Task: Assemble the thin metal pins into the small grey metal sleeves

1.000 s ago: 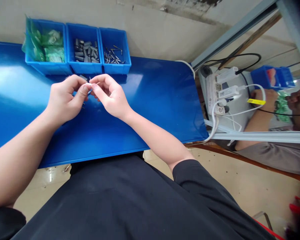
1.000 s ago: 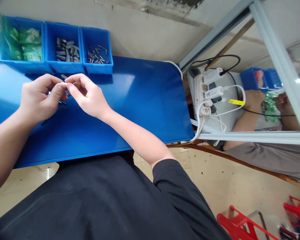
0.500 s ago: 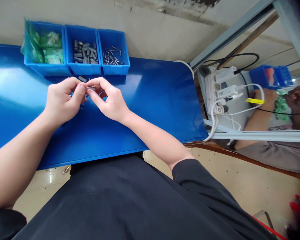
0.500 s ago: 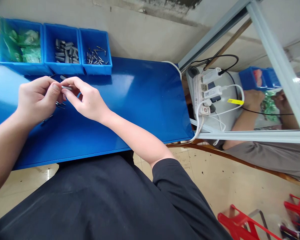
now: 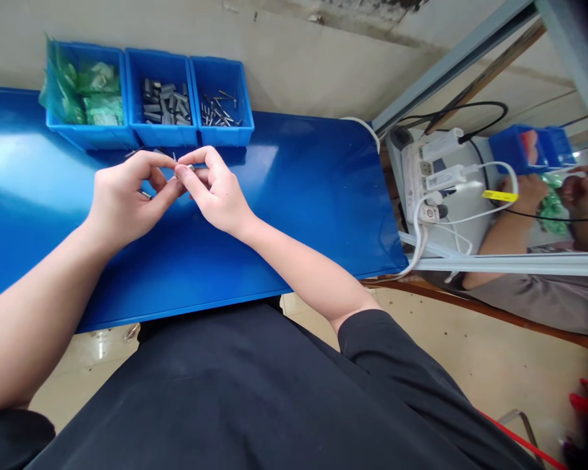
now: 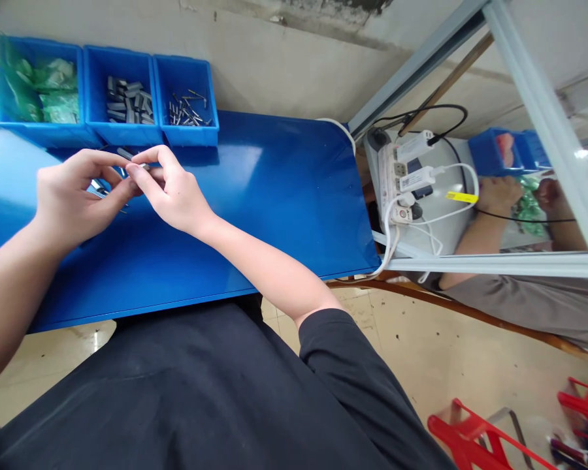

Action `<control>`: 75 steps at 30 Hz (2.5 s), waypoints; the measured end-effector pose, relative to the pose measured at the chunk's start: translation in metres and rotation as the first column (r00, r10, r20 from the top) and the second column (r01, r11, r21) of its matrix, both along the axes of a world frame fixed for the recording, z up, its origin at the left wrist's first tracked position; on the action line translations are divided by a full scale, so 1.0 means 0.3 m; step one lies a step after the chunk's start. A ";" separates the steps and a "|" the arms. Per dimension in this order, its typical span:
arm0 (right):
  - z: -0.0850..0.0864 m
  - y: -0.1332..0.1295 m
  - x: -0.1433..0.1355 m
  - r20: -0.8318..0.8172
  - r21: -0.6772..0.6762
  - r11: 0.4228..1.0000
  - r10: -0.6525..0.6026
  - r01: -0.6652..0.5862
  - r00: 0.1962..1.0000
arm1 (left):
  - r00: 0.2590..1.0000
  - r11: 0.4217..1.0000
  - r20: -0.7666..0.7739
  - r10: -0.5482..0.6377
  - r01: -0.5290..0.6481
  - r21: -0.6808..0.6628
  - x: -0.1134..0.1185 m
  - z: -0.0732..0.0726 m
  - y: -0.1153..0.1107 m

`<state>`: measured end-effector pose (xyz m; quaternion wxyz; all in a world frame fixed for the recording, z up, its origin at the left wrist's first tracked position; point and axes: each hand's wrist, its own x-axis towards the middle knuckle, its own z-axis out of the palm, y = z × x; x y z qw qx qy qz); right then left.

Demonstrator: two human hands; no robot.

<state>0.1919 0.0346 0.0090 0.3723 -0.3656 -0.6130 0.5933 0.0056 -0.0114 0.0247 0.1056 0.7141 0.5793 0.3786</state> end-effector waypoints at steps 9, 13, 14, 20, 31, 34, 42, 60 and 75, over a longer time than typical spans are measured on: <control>0.011 -0.002 -0.007 -0.067 0.005 1.000 0.021 -0.021 0.998 | 0.999 0.996 -0.014 0.035 -0.036 -0.082 -0.021 -0.007 0.016; -0.005 0.005 -0.017 -0.072 -0.035 0.999 0.026 -0.028 0.997 | 0.999 0.997 -0.034 0.035 -0.037 -0.063 -0.025 -0.003 0.017; -0.007 0.008 -0.018 -0.080 -0.049 0.998 0.028 -0.032 0.996 | 0.999 0.998 -0.034 0.033 -0.035 -0.058 -0.024 -0.004 0.016; -0.003 0.024 -0.015 -0.091 -0.099 0.995 -0.013 0.004 0.996 | 1.000 0.997 0.027 0.007 -0.005 -0.079 -0.011 -0.016 0.006; -0.005 0.021 -0.014 -0.148 -0.161 0.986 0.011 -0.036 0.989 | 1.000 0.993 -0.005 -0.004 0.003 -0.117 -0.015 -0.006 0.014; -0.004 0.022 -0.013 -0.185 -0.175 0.983 0.018 -0.051 0.983 | 0.999 0.989 0.026 -0.019 0.023 -0.147 -0.015 -0.007 0.017; -0.006 0.022 -0.006 -0.144 -0.178 0.984 0.008 -0.033 0.990 | 0.998 0.984 0.044 -0.048 0.055 -0.170 -0.014 -0.010 0.020; -0.001 0.024 -0.002 -0.132 -0.171 0.982 -0.105 0.082 0.986 | 0.983 0.975 0.079 -0.167 0.177 -0.136 -0.016 -0.011 0.024; 0.000 0.057 0.004 -0.179 -0.371 0.906 -0.283 0.202 0.942 | 0.991 0.976 0.002 -0.135 0.133 -0.173 -0.018 -0.031 0.020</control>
